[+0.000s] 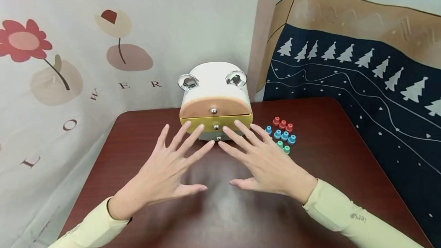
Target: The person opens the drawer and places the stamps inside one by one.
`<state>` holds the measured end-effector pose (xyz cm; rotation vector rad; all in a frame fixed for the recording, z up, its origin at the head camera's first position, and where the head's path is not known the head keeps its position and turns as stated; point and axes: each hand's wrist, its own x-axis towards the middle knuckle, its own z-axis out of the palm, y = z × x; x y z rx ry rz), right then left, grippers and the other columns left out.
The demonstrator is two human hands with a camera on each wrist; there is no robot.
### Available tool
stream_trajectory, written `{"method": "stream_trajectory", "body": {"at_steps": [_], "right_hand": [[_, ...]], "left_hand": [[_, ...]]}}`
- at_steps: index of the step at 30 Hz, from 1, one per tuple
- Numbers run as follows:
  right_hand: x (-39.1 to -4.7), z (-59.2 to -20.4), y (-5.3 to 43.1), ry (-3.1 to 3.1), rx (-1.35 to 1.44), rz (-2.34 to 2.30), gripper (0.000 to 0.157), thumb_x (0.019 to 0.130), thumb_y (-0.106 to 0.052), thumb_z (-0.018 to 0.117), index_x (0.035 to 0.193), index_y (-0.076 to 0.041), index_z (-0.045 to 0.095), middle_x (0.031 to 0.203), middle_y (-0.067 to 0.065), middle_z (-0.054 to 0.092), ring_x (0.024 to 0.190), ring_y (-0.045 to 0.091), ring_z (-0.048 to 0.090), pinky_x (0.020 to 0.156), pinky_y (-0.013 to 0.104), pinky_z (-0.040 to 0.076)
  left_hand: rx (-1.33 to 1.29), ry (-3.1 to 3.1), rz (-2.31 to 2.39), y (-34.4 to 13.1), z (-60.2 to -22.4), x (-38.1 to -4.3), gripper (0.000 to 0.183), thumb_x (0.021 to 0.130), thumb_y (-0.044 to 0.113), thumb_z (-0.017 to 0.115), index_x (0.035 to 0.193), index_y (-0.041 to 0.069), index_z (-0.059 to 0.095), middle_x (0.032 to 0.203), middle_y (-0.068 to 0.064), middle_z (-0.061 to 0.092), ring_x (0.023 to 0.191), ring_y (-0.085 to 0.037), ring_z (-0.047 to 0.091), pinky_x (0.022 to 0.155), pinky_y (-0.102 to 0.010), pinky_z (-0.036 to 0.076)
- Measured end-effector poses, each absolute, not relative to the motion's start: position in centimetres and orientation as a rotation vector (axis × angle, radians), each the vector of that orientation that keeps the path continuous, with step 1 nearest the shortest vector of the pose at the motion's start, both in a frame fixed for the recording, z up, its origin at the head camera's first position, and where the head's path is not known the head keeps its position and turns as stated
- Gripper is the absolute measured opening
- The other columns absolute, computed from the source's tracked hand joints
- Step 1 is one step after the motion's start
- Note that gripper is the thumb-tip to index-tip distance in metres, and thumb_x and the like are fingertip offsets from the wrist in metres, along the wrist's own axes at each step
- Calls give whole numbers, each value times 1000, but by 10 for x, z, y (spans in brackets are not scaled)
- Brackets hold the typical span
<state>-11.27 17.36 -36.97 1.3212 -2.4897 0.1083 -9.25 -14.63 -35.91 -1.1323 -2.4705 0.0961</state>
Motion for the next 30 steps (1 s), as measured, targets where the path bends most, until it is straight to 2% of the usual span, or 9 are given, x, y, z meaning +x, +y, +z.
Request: {"method": "stream_trajectory", "body": {"at_steps": [7,10,13,19,27,30], "right_hand": [[-114,-373,170,-2499,1313,139,87,97,-74,63,166,-23,51,181,5,19,166,33,11,127,63,20],[-114,-377,168,-2480,1309,178,84,100,-74,58,165,-22,51,180,7,23,165,34,18,124,64,24],[-117,-381,165,-2448,1296,214,82,101,-72,56,165,-20,51,178,9,30,161,35,30,120,63,32],[-119,-390,160,-2448,1246,345,84,97,-61,72,166,-18,49,172,9,40,147,34,49,110,60,47],[-129,-397,141,-2468,1129,690,80,94,-42,85,162,-18,53,163,4,52,141,22,55,103,48,52],[-137,-396,132,-2427,1057,775,77,92,-37,88,159,-14,56,157,4,57,137,22,58,102,48,54]], "left_hand": [[-1111,-2509,122,-149,-363,-93,101,91,89,52,172,30,38,180,-14,19,166,-42,5,119,-81,19],[-1106,-2536,90,-152,-366,-93,102,92,88,54,173,29,34,181,-15,17,165,-42,8,118,-81,22],[-1107,-2554,-29,-155,-368,-95,104,94,84,55,175,25,28,181,-14,13,164,-42,16,118,-76,30],[-1140,-2523,-367,-160,-375,-105,104,101,81,47,175,13,21,181,-12,15,160,-40,30,113,-64,43],[-1064,-2450,-564,-169,-377,-120,102,103,78,44,175,10,20,178,-18,22,163,-34,25,104,-62,48],[-1060,-2394,-613,-172,-373,-134,101,103,75,48,174,8,22,177,-19,23,163,-34,24,111,-63,44]]}}
